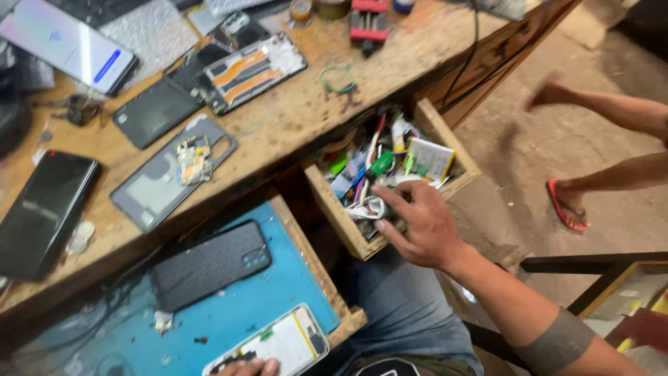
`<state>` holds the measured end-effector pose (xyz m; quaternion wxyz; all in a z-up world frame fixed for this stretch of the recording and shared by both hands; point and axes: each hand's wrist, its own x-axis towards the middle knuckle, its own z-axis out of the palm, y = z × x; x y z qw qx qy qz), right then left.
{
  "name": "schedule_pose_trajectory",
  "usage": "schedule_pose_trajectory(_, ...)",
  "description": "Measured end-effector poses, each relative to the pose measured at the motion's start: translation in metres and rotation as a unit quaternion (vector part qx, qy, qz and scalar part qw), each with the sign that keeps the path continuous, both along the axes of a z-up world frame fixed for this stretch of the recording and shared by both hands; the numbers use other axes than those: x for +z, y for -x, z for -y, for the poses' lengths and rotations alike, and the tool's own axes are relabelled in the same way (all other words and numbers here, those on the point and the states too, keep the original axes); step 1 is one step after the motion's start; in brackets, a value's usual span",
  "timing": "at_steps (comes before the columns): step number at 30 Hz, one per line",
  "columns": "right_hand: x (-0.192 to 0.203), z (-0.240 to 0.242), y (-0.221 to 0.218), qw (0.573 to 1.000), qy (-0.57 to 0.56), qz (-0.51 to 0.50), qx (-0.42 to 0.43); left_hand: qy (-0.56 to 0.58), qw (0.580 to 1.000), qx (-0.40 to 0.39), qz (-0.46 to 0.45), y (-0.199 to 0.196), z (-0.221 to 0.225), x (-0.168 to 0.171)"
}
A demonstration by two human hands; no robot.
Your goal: The person uses a green screwdriver to manipulate components inside a disassembled smartphone. They then retrieve a tube of adhesive from a drawer and apply it to the phone's internal frame. Finally, the person places a light blue back cover onto the device to complete the assembly.
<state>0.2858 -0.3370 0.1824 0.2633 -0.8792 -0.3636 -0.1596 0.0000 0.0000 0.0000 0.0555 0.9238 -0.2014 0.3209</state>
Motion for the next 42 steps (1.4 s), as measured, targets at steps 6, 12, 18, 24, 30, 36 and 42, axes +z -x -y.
schedule_pose_trajectory(6,-0.01,-0.006,-0.002,0.989,0.014,0.145,0.016,0.03,0.998,0.034,-0.046,0.008,0.017,0.065)
schedule_pose_trajectory(12,-0.017,-0.01,-0.005,0.984,-0.064,0.168,0.018,0.063,0.989,0.056,-0.122,0.01,0.028,0.091)
schedule_pose_trajectory(18,-0.013,0.009,0.018,0.986,-0.064,0.151,0.01,0.068,0.988,0.058,-0.127,0.01,0.028,0.092)
schedule_pose_trajectory(24,-0.027,0.024,0.033,0.99,-0.055,0.133,-0.003,0.063,0.986,0.055,-0.144,0.011,0.026,0.088)
schedule_pose_trajectory(30,-0.024,0.021,0.036,0.996,-0.019,0.077,-0.039,0.075,0.983,0.056,-0.158,0.012,0.027,0.09)
schedule_pose_trajectory(36,-0.005,0.019,0.035,0.996,0.018,-0.061,-0.059,0.073,0.98,0.045,-0.179,0.014,0.025,0.092)
schedule_pose_trajectory(42,0.006,0.019,-0.059,0.996,-0.035,0.048,-0.066,0.087,0.982,0.047,-0.161,0.01,0.027,0.098)
